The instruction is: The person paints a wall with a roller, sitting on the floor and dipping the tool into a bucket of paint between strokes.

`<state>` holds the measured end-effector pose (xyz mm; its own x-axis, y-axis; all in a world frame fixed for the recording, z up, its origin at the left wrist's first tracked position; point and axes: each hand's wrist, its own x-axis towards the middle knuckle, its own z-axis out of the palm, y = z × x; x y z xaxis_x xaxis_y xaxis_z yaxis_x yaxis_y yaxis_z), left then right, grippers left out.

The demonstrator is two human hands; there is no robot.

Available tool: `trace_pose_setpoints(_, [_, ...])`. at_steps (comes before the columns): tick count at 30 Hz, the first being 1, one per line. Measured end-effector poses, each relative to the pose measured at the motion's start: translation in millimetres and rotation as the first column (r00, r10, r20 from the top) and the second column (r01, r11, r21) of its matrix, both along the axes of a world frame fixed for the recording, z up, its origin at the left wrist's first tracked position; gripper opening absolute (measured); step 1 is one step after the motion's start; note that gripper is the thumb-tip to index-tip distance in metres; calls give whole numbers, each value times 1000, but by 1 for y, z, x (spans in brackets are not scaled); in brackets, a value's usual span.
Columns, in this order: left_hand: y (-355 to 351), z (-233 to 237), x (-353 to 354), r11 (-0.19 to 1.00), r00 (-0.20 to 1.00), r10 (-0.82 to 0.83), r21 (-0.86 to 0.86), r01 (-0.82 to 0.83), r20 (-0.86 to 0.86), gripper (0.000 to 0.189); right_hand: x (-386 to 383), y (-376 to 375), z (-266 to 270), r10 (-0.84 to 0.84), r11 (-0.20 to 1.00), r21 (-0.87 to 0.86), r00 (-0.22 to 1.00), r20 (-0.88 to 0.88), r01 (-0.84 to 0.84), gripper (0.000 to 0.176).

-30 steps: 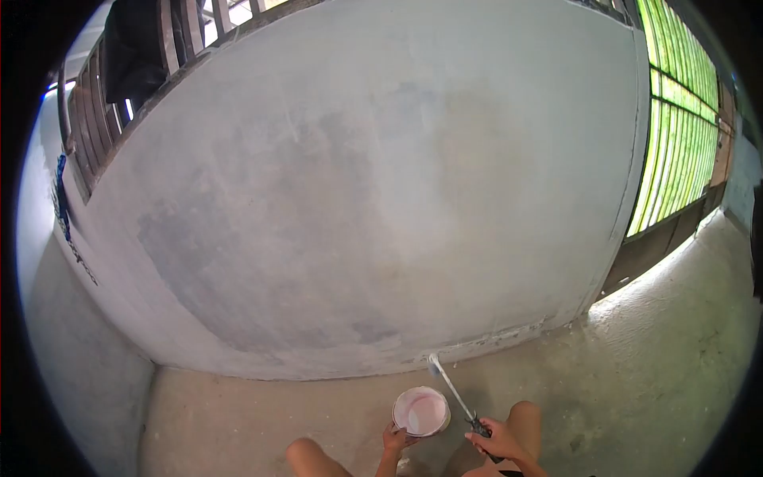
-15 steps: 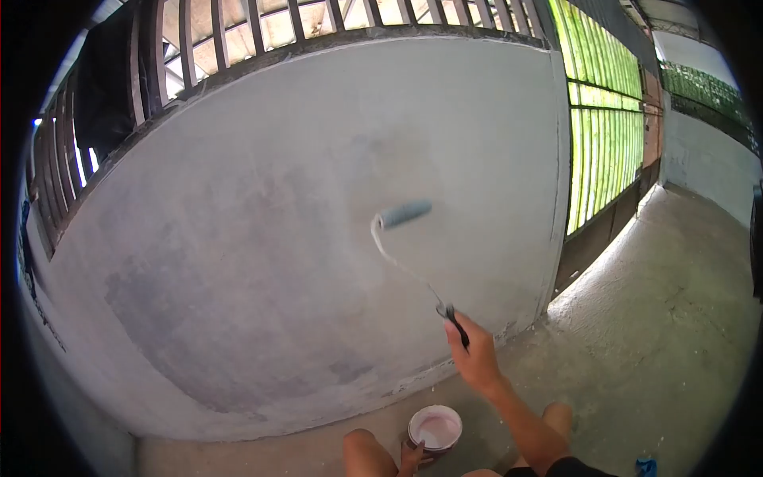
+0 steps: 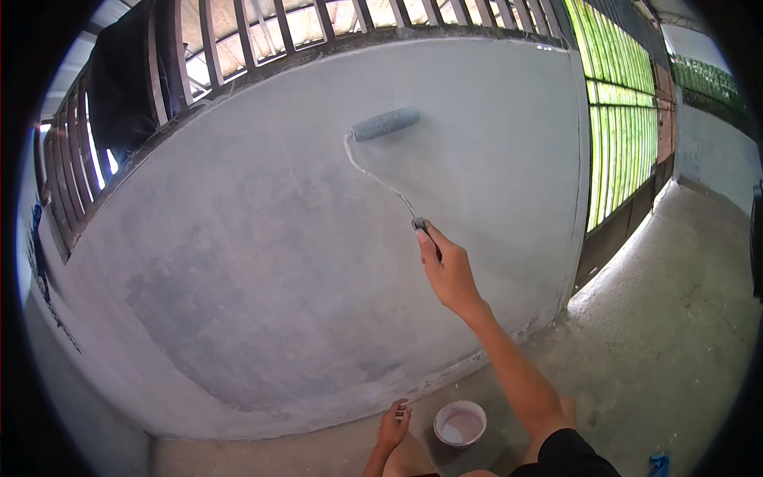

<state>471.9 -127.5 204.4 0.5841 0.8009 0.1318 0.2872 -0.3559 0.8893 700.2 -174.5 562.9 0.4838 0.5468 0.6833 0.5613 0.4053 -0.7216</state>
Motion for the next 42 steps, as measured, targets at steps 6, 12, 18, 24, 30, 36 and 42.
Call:
trace_pose_setpoints(6, [11,-6,-22,994,999,-32,101,32,1,30,-1,-3,-3,356,933,52,889,-288,-357,45])
trace_pose_setpoints(12, [0,-36,-42,984,986,119,148,-101,-116,27,0,-17,-31,342,930,-5,869,-359,-368,45])
trace_pose_setpoints(18, [-13,-37,-50,962,969,244,133,-237,-44,24,-5,-38,-57,323,932,-32,865,-383,-362,44])
trace_pose_setpoints(24, [-13,-38,-44,939,966,253,256,-230,-58,22,1,-32,-4,337,937,-4,908,-248,-349,44])
trace_pose_setpoints(30, [-16,-31,-35,927,965,232,328,-183,-119,20,-15,-19,-2,335,939,35,889,-312,-342,43])
trace_pose_setpoints(36, [-15,-37,-25,933,960,236,309,-182,-148,20,-22,-25,-77,337,926,-24,855,-395,-376,42])
trace_pose_setpoints(42, [-17,-30,-17,928,948,242,336,-163,-209,20,-8,-17,-57,357,916,-23,843,-402,-400,36])
